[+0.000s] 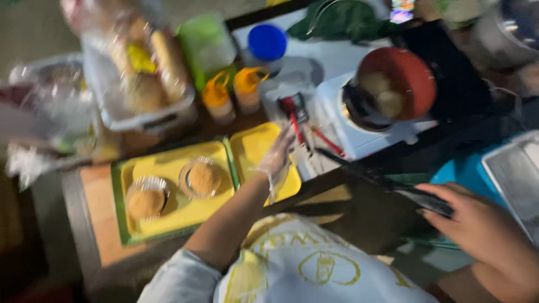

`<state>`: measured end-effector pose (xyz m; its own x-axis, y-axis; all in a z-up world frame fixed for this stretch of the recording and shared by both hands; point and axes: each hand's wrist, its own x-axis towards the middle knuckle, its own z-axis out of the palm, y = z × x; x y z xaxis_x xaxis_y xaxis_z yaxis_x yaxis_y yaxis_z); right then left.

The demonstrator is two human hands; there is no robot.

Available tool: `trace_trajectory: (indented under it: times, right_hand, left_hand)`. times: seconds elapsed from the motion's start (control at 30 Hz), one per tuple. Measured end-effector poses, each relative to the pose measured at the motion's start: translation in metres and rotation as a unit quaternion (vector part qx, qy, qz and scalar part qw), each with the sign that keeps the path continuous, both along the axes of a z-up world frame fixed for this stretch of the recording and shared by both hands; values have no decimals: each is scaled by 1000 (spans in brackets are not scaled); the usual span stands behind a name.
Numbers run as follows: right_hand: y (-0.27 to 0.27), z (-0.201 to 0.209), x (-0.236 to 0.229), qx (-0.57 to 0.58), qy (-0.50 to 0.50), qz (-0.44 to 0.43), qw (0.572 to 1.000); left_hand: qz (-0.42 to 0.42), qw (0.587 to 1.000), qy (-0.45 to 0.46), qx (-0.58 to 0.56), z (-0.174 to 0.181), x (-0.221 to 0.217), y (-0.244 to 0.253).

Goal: The person slices two bread rolls on a tray, then uses tongs and a spatula to remove fried patties from a pot of oil and place them on a griddle. Finally, the person scoops a dark sauce from a container and applies it to the patties.

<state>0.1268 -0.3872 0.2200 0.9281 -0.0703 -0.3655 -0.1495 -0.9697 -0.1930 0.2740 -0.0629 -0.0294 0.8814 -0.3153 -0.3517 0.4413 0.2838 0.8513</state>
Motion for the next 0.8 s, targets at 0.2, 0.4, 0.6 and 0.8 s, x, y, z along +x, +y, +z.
trace_trajectory:
  times: [0.2, 0.4, 0.6, 0.8]
  right_hand:
    - [-31, -66, 35, 394, -139, 33, 908]
    - [65, -156, 79, 681, -129, -62, 718]
    - [220, -170, 47, 695, 33, 106, 711]
    - [305, -144, 19, 549, 35, 259, 794]
  left_hand:
    - [75, 956, -31, -281, 68, -28, 42]
    - [73, 894, -49, -439, 108, -57, 69]
    - [281, 879, -138, -360, 91, -73, 80]
    - [422, 818, -173, -352, 77, -99, 128]
